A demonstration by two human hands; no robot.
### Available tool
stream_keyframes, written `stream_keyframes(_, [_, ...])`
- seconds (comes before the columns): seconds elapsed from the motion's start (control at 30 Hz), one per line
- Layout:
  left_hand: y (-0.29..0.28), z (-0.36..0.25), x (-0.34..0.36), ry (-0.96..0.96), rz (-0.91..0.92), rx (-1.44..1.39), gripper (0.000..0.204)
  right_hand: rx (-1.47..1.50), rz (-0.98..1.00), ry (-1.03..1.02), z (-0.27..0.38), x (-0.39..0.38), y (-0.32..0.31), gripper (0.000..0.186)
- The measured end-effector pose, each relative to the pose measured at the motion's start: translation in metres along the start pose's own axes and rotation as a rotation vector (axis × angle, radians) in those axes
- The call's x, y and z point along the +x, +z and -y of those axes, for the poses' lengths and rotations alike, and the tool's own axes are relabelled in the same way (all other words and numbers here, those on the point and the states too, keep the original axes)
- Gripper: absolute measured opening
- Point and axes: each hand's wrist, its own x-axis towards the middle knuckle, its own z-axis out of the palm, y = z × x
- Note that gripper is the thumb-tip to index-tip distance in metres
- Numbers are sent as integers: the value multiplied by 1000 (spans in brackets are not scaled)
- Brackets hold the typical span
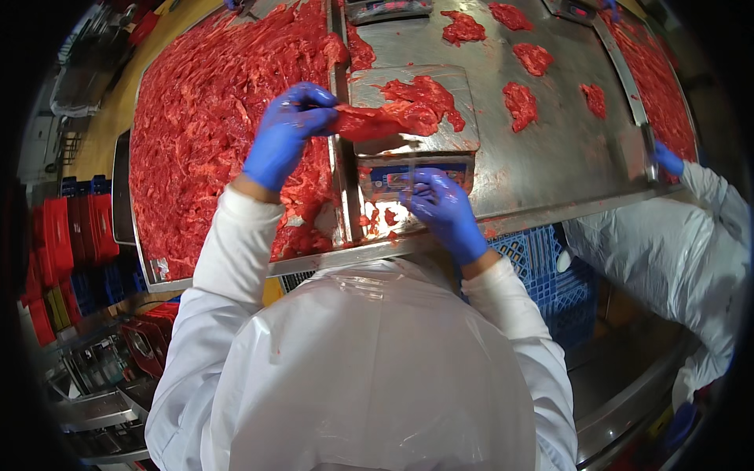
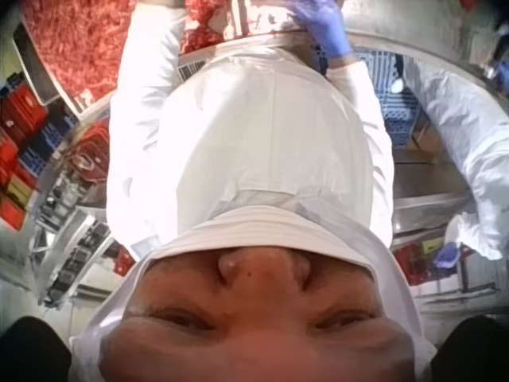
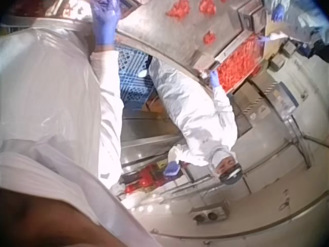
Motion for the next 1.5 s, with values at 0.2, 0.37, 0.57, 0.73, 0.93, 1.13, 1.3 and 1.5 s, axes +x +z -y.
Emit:
stream_keyframes(0.2, [25, 44, 14, 303, -151, 935, 21, 80, -29, 124, -32, 14, -28, 36])
stream_keyframes(0.37, [60, 50, 13, 410, 86, 966, 20, 358, 244, 170, -29, -4, -24, 30])
stream_keyframes(0.57, [56, 59, 10, 386, 104, 983, 15, 256, 126, 285, 0, 27, -13, 29])
stream_keyframes(0.73, [48, 56, 8, 398, 171, 1020, 14, 311, 166, 287, 12, 12, -6, 23])
stream_keyframes(0.93, [47, 58, 0, 428, 204, 1017, 14, 400, 107, 305, 15, 49, 2, 18])
stream_keyframes(1.13, [41, 64, -8, 409, 202, 1009, 13, 530, 131, 291, 24, 44, 10, 16])
stream_keyframes(1.3, [11, 71, -39, 277, 196, 1063, 11, 361, 75, 289, 11, 60, 9, 23])
stream_keyframes(1.5, [-114, 128, -74, -27, -186, 1245, 25, -37, 462, 252, -57, 13, 9, 17])
